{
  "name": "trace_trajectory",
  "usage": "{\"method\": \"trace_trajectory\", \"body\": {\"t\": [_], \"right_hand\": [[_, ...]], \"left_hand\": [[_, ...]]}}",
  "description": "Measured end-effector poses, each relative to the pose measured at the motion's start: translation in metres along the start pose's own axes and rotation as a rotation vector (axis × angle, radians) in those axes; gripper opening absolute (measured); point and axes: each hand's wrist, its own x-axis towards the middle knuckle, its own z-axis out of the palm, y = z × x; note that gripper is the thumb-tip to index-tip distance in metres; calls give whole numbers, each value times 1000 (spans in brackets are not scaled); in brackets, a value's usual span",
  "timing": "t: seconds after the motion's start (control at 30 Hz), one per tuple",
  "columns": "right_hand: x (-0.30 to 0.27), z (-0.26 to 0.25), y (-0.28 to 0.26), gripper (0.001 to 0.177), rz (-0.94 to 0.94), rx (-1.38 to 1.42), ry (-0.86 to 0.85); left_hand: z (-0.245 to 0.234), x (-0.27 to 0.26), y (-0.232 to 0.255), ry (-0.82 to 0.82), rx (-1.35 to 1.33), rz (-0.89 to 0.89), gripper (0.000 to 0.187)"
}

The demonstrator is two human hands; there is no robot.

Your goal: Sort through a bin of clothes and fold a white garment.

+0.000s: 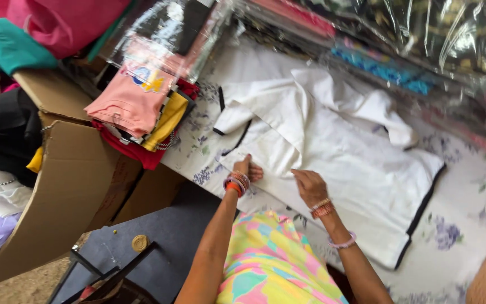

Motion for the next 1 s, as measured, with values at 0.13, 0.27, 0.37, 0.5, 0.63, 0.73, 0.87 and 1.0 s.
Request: {"method": "trace_trajectory", "body": {"t": [0.13,0.27,0.37,0.5,0.63,0.73,0.87,1.0], "right_hand": [[103,43,-38,29,-196,123,-158],[179,100,-78,42,-300,66,-311],[241,98,-123,57,-97,-136,-504],[281,152,-73,67,90,-275,-516],[294,153,-32,20,140,-85,-201],[296,83,-22,10,149,183,76],[258,-5,57,14,344,724,603],[133,-87,164,20,657,925,934]], "left_hand": [[6,-6,3,59,65,-51,71],[8,-2,1,69,23,-39,71],[17,-23,13,91,42,-62,71],[21,-37,25,148,93,-67,73],[21,-39,26,151,148,-69,72],[18,-24,14,138,184,-66,74],[11,-6,4,107,199,-38,76],[8,-5,4,92,246,-90,76]]}}
